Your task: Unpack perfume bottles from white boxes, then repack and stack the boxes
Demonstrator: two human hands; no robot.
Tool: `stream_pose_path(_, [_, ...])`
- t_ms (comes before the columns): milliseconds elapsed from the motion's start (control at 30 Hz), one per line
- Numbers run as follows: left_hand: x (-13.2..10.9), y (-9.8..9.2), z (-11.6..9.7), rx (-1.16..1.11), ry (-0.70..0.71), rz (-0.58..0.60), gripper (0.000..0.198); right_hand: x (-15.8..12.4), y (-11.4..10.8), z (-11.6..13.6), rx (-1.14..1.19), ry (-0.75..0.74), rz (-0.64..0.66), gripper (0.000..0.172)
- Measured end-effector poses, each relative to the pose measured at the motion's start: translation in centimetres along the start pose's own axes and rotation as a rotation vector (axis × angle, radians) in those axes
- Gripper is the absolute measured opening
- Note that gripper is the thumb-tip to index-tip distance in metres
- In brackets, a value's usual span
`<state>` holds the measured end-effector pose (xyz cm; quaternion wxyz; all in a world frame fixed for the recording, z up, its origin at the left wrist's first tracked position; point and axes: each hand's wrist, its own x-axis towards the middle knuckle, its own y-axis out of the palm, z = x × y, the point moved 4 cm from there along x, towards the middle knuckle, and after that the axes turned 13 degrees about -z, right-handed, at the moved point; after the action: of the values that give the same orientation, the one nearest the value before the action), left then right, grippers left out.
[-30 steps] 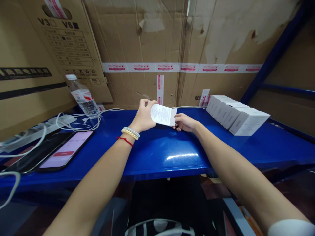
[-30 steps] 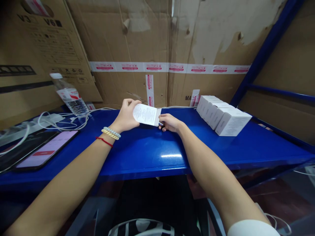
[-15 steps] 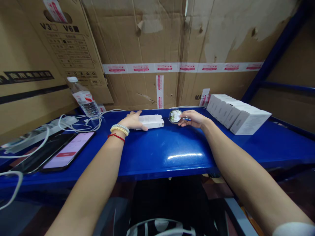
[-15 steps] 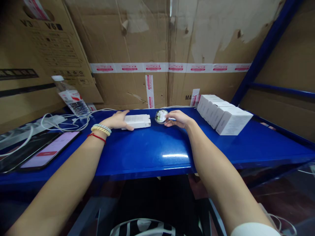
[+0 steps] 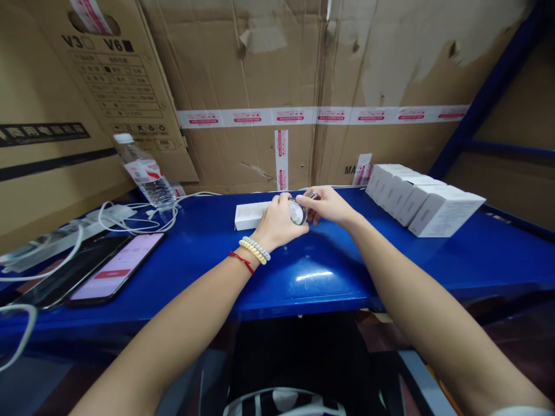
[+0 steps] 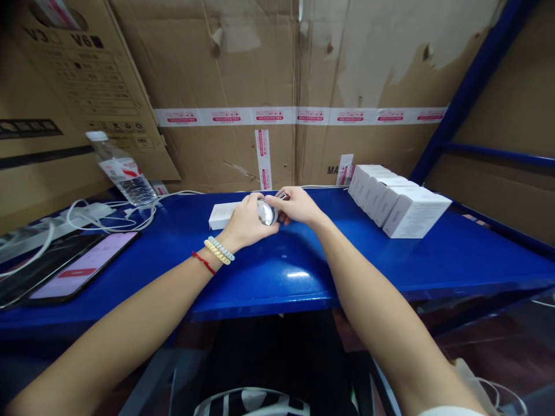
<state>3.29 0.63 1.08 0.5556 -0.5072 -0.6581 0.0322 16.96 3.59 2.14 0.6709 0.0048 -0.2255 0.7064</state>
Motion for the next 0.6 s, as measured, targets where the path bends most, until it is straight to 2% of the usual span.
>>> stream_pose_path(67, [-0.1, 0.1, 0.3, 0.021, -0.008, 0.021, 0.059, 0.1, 0.2, 0.1, -0.133, -0.142, -0.125, 0.039])
stream_pose_path(133, [-0.1, 0.4, 0.3, -0.001, -0.007, 0.085, 0.056, 0.3, 0.3, 0.1, -0.189, -0.228, -0.177, 0.038])
stream_pose_path(200, [0.0, 0.6, 0.3, -0.073, -0.045, 0.164, 0.050, 0.4, 0.2, 0.0, -0.137, -0.218, -0.161, 0.035])
stream_pose_path(267, [-0.1, 0.9, 0.5, -0.159, -0.126, 0.265, 0.045, 0.7, -0.8, -0.1, 0.029, -0.167, -0.183, 0.032])
stream_pose_path(367, [-0.1, 1.0, 0.9, -0.183, -0.166, 0.342, 0.046, 1.3, -3.6, -0.7, 0.205, -0.119, -0.387, 0.028])
stream_pose_path(433, [-0.1, 0.9, 1.1, -0.171, -0.115, 0.314, 0.051, 1.7, -5.3, -1.6, 0.030, -0.111, -0.488, 0.022])
stream_pose_path(467, [-0.1, 0.8, 1.1, -0.173, -0.092, 0.293, 0.053, 1.9, -5.7, -2.1, -0.137, -0.107, -0.475, 0.019])
stream_pose_path(600, [-0.1, 0.9, 1.1, -0.192, -0.090, 0.244, 0.056, 2.5, -4.9, -5.1, -0.785, -0.025, -0.169, 0.018])
